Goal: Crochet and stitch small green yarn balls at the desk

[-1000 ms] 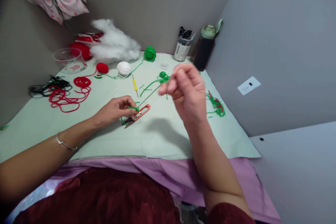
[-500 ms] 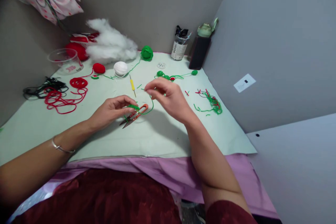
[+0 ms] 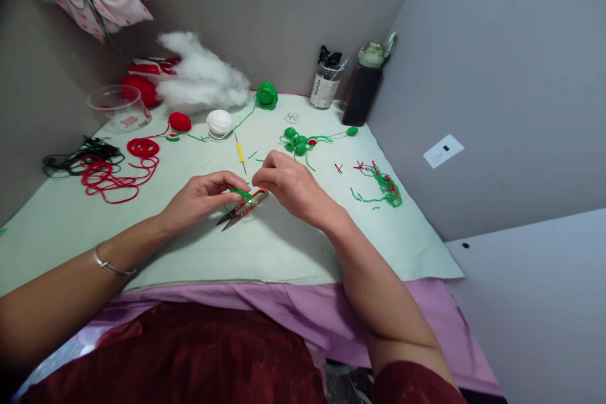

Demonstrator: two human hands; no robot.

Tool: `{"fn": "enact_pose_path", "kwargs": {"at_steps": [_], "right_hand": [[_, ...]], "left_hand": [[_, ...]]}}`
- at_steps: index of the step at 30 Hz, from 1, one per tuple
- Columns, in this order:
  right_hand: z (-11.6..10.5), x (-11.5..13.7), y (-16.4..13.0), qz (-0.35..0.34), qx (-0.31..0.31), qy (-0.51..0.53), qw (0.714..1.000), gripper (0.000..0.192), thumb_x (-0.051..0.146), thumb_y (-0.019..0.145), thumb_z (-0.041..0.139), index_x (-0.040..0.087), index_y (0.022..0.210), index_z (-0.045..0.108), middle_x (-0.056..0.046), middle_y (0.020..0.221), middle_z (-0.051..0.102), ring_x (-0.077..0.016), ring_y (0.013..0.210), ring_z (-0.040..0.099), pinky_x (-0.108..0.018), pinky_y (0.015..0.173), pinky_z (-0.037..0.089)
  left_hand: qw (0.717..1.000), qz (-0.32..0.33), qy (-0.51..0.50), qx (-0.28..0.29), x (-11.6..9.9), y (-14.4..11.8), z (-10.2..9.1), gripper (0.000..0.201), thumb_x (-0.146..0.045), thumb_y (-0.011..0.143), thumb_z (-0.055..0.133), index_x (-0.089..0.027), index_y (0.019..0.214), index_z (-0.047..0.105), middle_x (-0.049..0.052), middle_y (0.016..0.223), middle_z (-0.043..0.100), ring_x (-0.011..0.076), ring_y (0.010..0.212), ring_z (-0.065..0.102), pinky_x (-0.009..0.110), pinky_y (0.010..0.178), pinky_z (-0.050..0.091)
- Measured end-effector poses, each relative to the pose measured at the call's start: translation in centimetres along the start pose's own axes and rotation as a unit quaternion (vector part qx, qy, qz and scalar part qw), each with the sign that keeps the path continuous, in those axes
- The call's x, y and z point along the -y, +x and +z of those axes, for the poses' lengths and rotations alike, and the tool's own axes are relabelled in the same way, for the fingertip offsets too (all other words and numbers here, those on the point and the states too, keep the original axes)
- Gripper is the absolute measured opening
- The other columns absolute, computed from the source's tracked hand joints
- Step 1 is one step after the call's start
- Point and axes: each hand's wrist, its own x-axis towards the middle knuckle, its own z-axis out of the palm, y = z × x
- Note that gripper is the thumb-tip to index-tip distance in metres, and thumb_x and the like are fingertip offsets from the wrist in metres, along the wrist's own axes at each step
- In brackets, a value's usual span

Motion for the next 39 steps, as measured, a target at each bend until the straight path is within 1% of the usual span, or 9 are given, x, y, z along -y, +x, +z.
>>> {"fn": "enact_pose_path", "kwargs": {"at_steps": [8,15,20,24,27,31,36,38,39], "right_hand": [[0.0,0.0,0.0,-0.005,0.005,-0.001,1.000,0.018,0.014,0.097,0.057,0.020,0.093,0.074,-0.004,0.089,0.056,-0.0133,0.080,0.053,-0.026,0.069,0.041],[0.5,0.0,0.0,-0.015,0.013,0.038,0.999,0.017,0.017,0.098,0.057,0.021,0.095,0.074,-0.004,0.090,0.057,-0.0129,0.080,0.056,-0.026,0.071,0.043],[0.8,-0.1,0.0,-0.017,0.017,0.064,0.998,0.017,0.014,0.098,0.056,0.019,0.096,0.071,-0.004,0.092,0.060,-0.0132,0.083,0.058,-0.026,0.074,0.044],[1.0,0.6,0.0,-0.014,0.020,0.083,0.996,0.016,0.014,0.099,0.051,0.019,0.107,0.064,-0.005,0.098,0.063,-0.0130,0.084,0.058,-0.026,0.076,0.045],[1.2,1.4,0.0,-0.024,0.029,0.077,0.996,0.017,0.020,0.103,0.047,0.019,0.115,0.059,-0.006,0.100,0.064,-0.0135,0.084,0.058,-0.027,0.076,0.045],[1.7,1.7,-0.1,-0.051,0.049,0.018,0.997,0.018,0.024,0.104,0.046,0.019,0.111,0.062,-0.007,0.098,0.062,-0.0135,0.079,0.056,-0.025,0.069,0.043],[2.3,1.4,-0.2,-0.056,0.057,-0.043,0.996,0.020,0.019,0.102,0.046,0.019,0.102,0.066,-0.003,0.084,0.061,-0.0104,0.065,0.048,-0.023,0.058,0.035],[2.2,1.7,-0.1,-0.055,0.042,-0.041,0.997,0.020,0.018,0.101,0.047,0.018,0.098,0.067,-0.004,0.086,0.063,-0.0102,0.065,0.050,-0.024,0.057,0.034],[2.0,1.9,-0.1,-0.053,0.021,-0.023,0.998,0.020,0.019,0.101,0.048,0.018,0.097,0.067,-0.005,0.091,0.065,-0.0104,0.068,0.052,-0.024,0.058,0.036]], "left_hand": [[1.000,-0.004,0.007,-0.002,-0.2,0.0,0.0,0.016,-0.026,0.085,0.072,-0.016,0.098,0.072,0.007,0.100,0.074,0.0174,0.087,0.066,0.033,0.082,0.051],[1.000,0.001,-0.001,0.009,-0.1,0.0,0.0,0.014,-0.024,0.084,0.071,-0.016,0.096,0.071,0.007,0.095,0.073,0.0166,0.083,0.065,0.032,0.077,0.050],[1.000,-0.008,-0.009,0.013,-0.1,0.1,0.0,0.015,-0.026,0.084,0.072,-0.016,0.095,0.070,0.005,0.088,0.071,0.0153,0.077,0.062,0.031,0.074,0.049],[1.000,0.000,-0.024,0.014,0.2,0.3,-0.1,0.016,-0.029,0.083,0.075,-0.017,0.092,0.069,0.005,0.090,0.070,0.0152,0.081,0.062,0.031,0.079,0.049],[0.998,-0.008,-0.049,0.027,0.5,0.3,-0.1,0.020,-0.032,0.082,0.077,-0.017,0.091,0.067,0.004,0.089,0.069,0.0148,0.081,0.062,0.030,0.078,0.048],[0.997,-0.034,-0.061,0.027,0.6,0.3,-0.2,0.021,-0.034,0.084,0.075,-0.016,0.086,0.064,0.001,0.081,0.065,0.0129,0.075,0.061,0.028,0.073,0.046],[0.995,-0.083,-0.041,0.034,0.7,0.4,-0.1,0.021,-0.030,0.080,0.076,-0.016,0.084,0.061,0.000,0.077,0.066,0.0130,0.073,0.062,0.027,0.070,0.046],[0.994,-0.093,-0.032,0.037,0.8,0.4,-0.1,0.021,-0.027,0.078,0.077,-0.017,0.084,0.060,0.000,0.077,0.067,0.0137,0.073,0.063,0.028,0.070,0.046],[0.995,-0.093,-0.027,0.037,0.9,0.5,0.0,0.021,-0.027,0.078,0.077,-0.017,0.085,0.059,0.001,0.077,0.067,0.0141,0.073,0.064,0.028,0.070,0.047]]}}
